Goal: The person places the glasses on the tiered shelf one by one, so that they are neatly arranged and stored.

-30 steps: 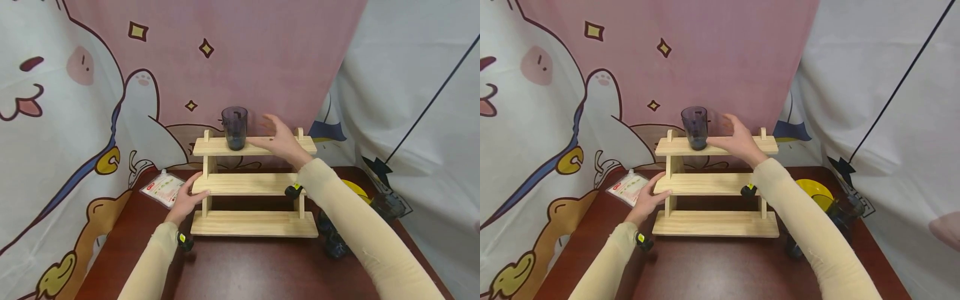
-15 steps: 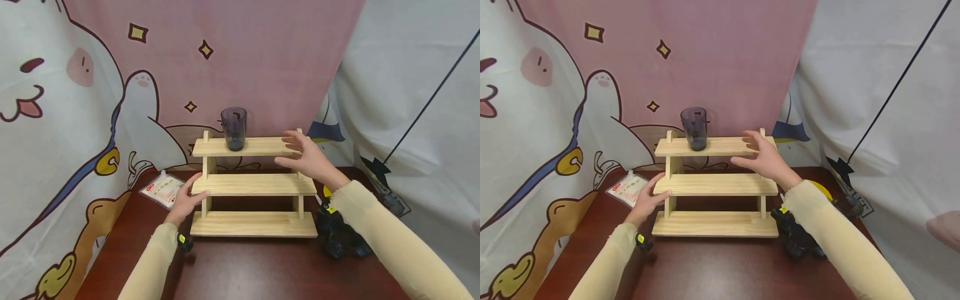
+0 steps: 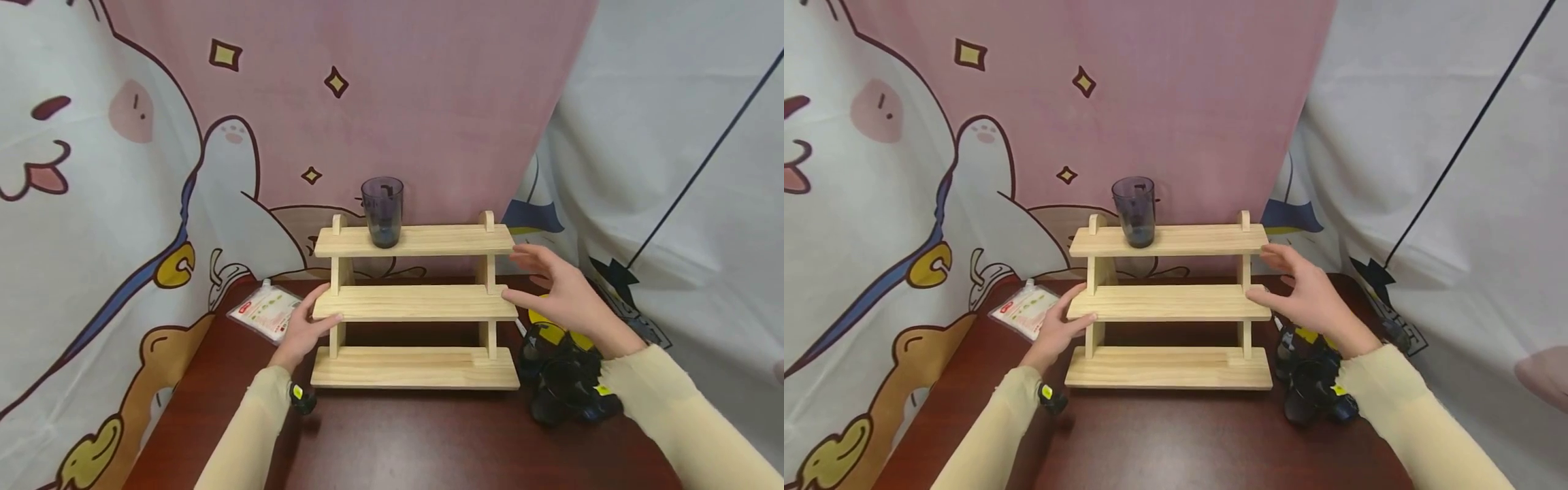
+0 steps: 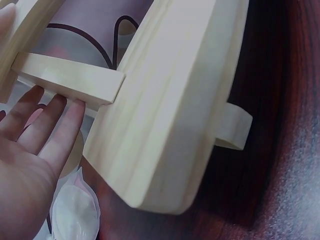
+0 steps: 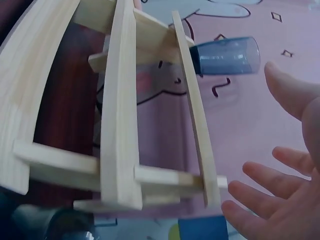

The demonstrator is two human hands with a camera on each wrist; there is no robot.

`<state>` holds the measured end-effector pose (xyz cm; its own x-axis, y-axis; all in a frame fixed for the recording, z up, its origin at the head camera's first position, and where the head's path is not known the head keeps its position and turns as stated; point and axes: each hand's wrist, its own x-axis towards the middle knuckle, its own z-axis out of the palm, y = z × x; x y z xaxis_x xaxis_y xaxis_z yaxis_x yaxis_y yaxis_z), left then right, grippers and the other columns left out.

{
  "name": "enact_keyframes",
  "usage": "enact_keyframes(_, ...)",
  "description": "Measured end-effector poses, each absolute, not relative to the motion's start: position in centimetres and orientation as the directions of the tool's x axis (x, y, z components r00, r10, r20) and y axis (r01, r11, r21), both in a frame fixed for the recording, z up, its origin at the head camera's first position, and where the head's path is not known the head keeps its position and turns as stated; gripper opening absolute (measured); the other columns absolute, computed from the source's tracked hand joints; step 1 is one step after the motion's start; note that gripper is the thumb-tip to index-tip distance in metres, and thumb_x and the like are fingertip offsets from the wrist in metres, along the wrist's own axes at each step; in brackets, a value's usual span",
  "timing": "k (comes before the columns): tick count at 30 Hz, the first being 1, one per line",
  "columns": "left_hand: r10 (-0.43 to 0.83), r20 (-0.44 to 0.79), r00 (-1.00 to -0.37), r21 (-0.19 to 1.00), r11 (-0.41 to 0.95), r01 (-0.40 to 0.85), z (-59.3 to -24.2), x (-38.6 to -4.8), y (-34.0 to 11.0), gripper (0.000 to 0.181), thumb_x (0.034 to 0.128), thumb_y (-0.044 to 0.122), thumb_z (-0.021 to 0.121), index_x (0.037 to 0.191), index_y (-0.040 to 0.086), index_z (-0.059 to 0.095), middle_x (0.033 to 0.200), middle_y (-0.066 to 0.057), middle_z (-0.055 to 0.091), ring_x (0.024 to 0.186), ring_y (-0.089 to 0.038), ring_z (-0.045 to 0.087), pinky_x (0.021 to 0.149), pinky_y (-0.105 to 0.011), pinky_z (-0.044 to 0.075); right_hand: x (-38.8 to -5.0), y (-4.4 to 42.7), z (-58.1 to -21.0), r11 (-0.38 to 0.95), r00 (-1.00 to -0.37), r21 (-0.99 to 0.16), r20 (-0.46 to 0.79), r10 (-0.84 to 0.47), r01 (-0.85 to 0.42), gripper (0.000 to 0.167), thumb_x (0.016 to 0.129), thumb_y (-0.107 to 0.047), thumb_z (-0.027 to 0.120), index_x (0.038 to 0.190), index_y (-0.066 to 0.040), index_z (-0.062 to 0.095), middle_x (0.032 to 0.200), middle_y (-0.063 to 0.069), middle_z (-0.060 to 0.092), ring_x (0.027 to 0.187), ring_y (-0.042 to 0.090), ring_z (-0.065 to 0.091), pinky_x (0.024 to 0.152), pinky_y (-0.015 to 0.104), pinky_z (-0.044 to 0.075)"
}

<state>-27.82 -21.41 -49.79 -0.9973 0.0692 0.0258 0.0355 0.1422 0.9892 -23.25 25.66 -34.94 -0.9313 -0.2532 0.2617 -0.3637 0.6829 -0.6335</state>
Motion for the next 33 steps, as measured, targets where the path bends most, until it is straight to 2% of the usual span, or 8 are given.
enact_keyframes(3, 0.074, 0.034, -0.997, 0.990, 0.134, 0.044, -49.2, -27.4, -21.3, 0.079, 0.0934, 0.015, 0.082, 0.162, 0.023, 0.044, 0.140, -0.021, 0.058, 0.099, -0.015, 0.069, 0.082, -0.035, 0.061, -22.5, 27.1, -35.7, 0.688, -0.935, -0.633, 0.262, -0.239, -0.354, 0.084, 0.092, -0.031, 0.085, 0.158, -0.009, 0.040, 0.152, 0.023, 0.052, 0.137, 0.046, 0.052, 0.108, 0.066, 0.043)
enact_keyframes(7, 0.072, 0.026, -0.997, 0.991, 0.130, 0.035, -49.2, -27.3, -21.3, 0.077, 0.0936, 0.014, 0.082, 0.161, 0.026, 0.045, 0.142, -0.020, 0.058, 0.100, -0.015, 0.069, 0.082, -0.035, 0.061, -21.4, 29.1, -36.8, 0.693, -0.932, -0.626, 0.293, -0.215, -0.357, 0.078, 0.091, -0.029, 0.086, 0.155, -0.008, 0.045, 0.146, 0.023, 0.057, 0.131, 0.043, 0.056, 0.107, 0.024, 0.049)
enact_keyframes(10, 0.072, 0.025, -0.997, 0.991, 0.130, 0.034, -49.3, -27.2, -21.3, 0.078, 0.0937, 0.013, 0.081, 0.161, 0.023, 0.044, 0.142, -0.021, 0.059, 0.101, -0.016, 0.069, 0.082, -0.037, 0.062, -20.7, 30.3, -37.6, 0.706, -0.930, -0.614, 0.310, -0.195, -0.353, 0.073, 0.090, -0.027, 0.086, 0.150, -0.006, 0.050, 0.142, 0.023, 0.060, 0.126, 0.041, 0.058, 0.090, -0.001, 0.036)
enact_keyframes(14, 0.070, 0.027, -0.997, 0.991, 0.127, 0.036, -49.2, -27.1, -21.3, 0.079, 0.0938, 0.011, 0.081, 0.162, 0.021, 0.043, 0.142, -0.022, 0.059, 0.103, -0.018, 0.068, 0.084, -0.040, 0.062, -19.8, 31.9, -38.5, 0.729, -0.936, -0.600, 0.312, -0.165, -0.329, 0.067, 0.090, -0.024, 0.086, 0.146, -0.004, 0.054, 0.140, 0.025, 0.060, 0.121, 0.038, 0.059, 0.087, -0.003, 0.036)
enact_keyframes(17, 0.065, 0.025, -0.998, 0.990, 0.138, 0.033, -48.9, -27.1, -21.1, 0.078, 0.0939, 0.013, 0.081, 0.161, 0.024, 0.044, 0.143, -0.021, 0.058, 0.106, -0.020, 0.068, 0.086, -0.041, 0.062, -18.8, 33.2, -39.0, 0.743, -0.939, -0.593, 0.312, -0.143, -0.310, 0.066, 0.090, -0.026, 0.087, 0.144, -0.003, 0.056, 0.140, 0.025, 0.061, 0.120, 0.010, 0.059, 0.086, -0.004, 0.036)
enact_keyframes(21, 0.060, 0.029, -0.998, 0.988, 0.152, 0.038, -48.6, -27.0, -21.0, 0.077, 0.0939, 0.014, 0.081, 0.161, 0.026, 0.045, 0.144, -0.021, 0.057, 0.107, -0.021, 0.068, 0.087, -0.041, 0.062, -17.6, 35.1, -39.9, 0.771, -0.939, -0.566, 0.323, -0.120, -0.293, 0.066, 0.088, -0.027, 0.089, 0.142, -0.003, 0.058, 0.138, 0.024, 0.062, 0.108, -0.024, 0.042, 0.084, -0.004, 0.037)
enact_keyframes(28, 0.054, 0.022, -0.998, 0.989, 0.145, 0.029, -50.7, -28.3, -21.7, 0.080, 0.0938, 0.011, 0.081, 0.163, 0.023, 0.042, 0.145, -0.021, 0.056, 0.105, -0.019, 0.068, 0.084, -0.041, 0.062, -15.4, 38.0, -42.7, 0.809, -0.953, -0.549, 0.298, -0.045, -0.210, 0.062, 0.087, -0.032, 0.089, 0.138, -0.007, 0.063, 0.134, 0.017, 0.063, 0.103, -0.029, 0.040, 0.077, -0.002, 0.039)
enact_keyframes(33, 0.055, 0.041, -0.998, 0.990, 0.136, 0.048, -51.7, -28.9, -21.8, 0.078, 0.0938, 0.015, 0.082, 0.161, 0.031, 0.045, 0.144, -0.019, 0.057, 0.104, -0.019, 0.069, 0.083, -0.038, 0.062, -14.1, 39.2, -44.9, 0.827, -0.945, -0.535, 0.327, 0.014, -0.173, 0.067, 0.085, -0.033, 0.091, 0.140, -0.007, 0.063, 0.129, -0.011, 0.059, 0.103, -0.030, 0.038, 0.075, -0.002, 0.040)
